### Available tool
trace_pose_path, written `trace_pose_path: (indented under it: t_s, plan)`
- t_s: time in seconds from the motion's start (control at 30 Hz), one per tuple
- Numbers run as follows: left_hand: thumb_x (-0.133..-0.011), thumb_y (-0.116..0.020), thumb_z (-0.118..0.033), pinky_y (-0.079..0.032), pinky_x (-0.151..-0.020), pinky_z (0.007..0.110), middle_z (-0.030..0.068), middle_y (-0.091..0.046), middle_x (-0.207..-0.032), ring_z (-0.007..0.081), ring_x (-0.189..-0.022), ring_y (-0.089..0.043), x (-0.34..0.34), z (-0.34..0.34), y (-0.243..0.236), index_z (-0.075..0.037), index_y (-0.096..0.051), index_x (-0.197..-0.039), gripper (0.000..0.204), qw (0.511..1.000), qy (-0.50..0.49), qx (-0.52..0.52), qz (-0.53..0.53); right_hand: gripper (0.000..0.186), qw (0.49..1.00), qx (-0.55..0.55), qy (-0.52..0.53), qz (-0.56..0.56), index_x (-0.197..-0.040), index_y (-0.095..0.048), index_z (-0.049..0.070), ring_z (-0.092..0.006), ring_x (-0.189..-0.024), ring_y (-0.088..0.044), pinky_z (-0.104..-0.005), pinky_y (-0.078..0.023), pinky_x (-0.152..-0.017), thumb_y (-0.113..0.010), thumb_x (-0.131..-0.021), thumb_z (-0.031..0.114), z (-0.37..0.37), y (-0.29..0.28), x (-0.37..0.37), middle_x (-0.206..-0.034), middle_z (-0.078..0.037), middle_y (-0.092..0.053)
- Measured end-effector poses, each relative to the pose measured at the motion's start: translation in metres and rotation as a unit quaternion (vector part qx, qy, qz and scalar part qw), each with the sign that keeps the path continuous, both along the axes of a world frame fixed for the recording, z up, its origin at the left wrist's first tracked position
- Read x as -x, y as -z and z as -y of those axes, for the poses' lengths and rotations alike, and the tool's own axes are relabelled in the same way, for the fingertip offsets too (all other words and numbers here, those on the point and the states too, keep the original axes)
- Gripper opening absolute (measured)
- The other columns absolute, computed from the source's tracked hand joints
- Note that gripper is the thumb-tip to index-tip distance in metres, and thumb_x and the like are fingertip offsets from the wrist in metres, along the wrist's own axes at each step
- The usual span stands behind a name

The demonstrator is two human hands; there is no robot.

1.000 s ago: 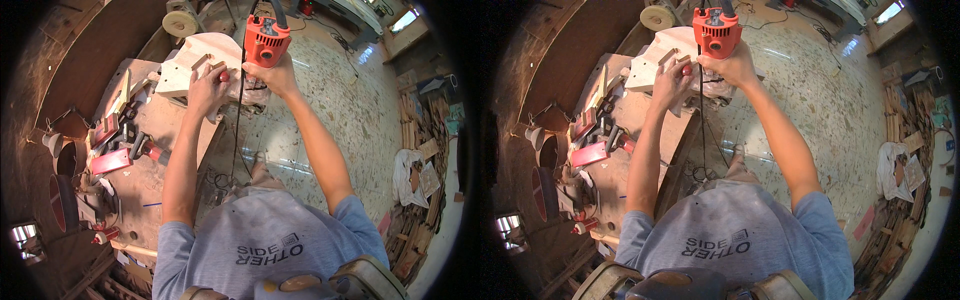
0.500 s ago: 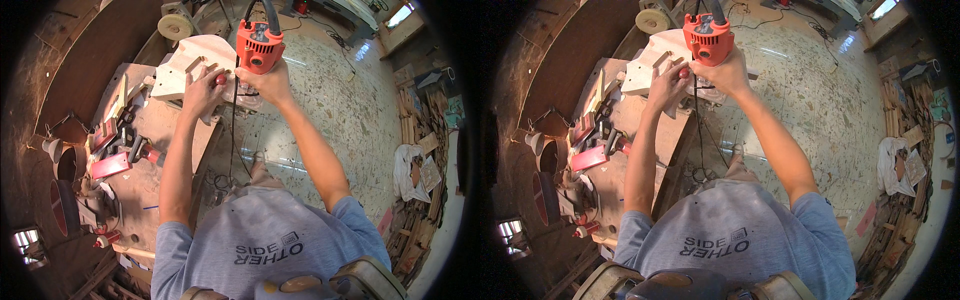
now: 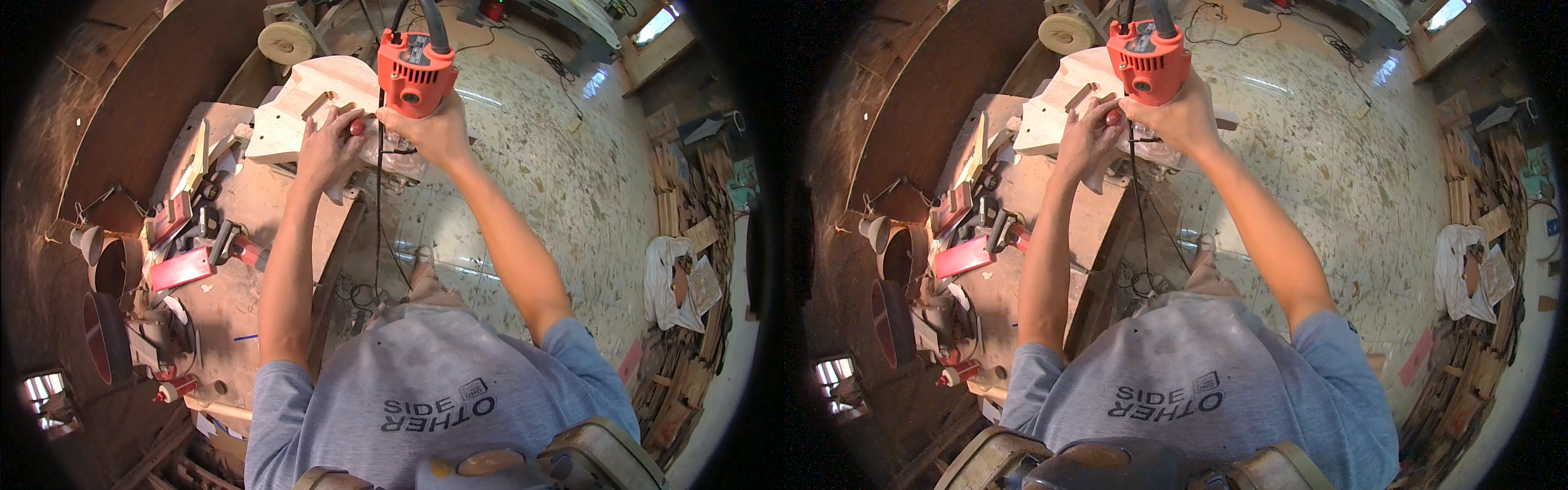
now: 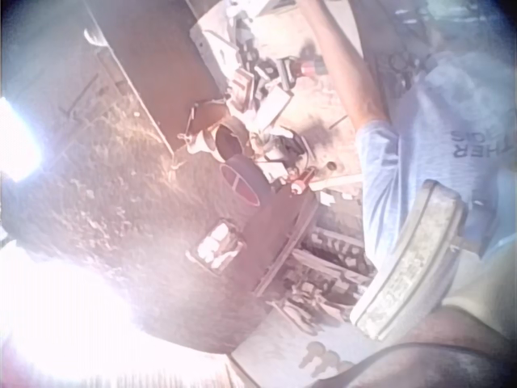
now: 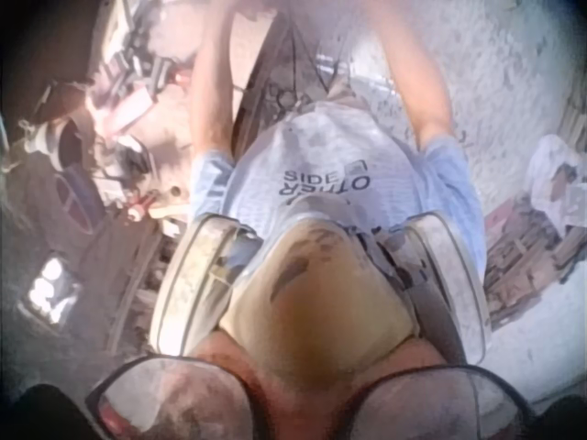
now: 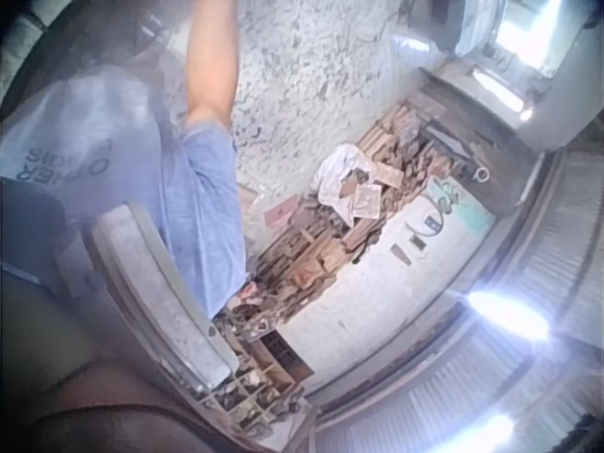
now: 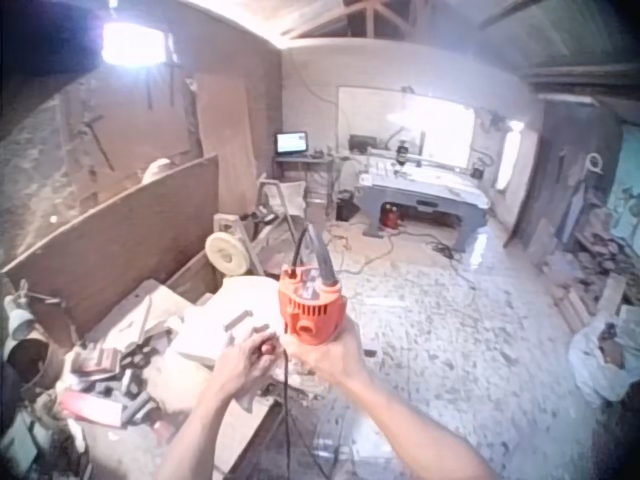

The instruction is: The person reaches into a shelf for a red electric router, plugs the power cord into a wall outlet, and then uses the router to mill the edges and internal cavities of a wooden guitar body on a workbench.

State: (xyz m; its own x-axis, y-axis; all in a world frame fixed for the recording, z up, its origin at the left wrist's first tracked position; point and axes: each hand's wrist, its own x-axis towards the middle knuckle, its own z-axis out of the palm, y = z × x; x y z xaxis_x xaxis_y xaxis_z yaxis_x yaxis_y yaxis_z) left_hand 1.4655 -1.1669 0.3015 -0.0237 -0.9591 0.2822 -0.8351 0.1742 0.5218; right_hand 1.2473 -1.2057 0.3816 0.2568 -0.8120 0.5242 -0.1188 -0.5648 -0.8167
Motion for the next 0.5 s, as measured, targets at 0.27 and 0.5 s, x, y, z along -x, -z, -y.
trace_pose_path:
  t_s: [0.27,0.5]
  plan:
    - [-0.097,-0.067,-0.036,-0.017,-0.128,0.061,0.0196,-0.064,-0.145,0.0327,-0.143,-0.054,0.002,-0.003,-0.005,-0.026,-0.062,-0.147,0.051,1.000,0.012,0.007,0.014,0.030,1.000,0.007,-0.006,-0.005,-0.095,-0.070,0.002,-0.0123,-0.069,-0.071,-0.0304,-0.058,-0.066,-0.089,-0.082,0.022,-0.004,0.001,0.006,-0.078,-0.003,-0.074]
    - [-0.098,-0.067,-0.036,-0.017,-0.128,0.062,0.0175,-0.066,-0.144,0.0319,-0.139,-0.058,0.003,0.003,0.002,-0.026,-0.061,-0.148,0.051,1.000,-0.019,0.013,0.002,0.030,0.999,0.006,-0.037,-0.001,-0.093,-0.070,0.003,-0.0114,-0.068,-0.070,-0.0300,-0.057,-0.064,-0.089,-0.081,0.022,0.015,0.002,0.006,-0.079,-0.003,-0.073]
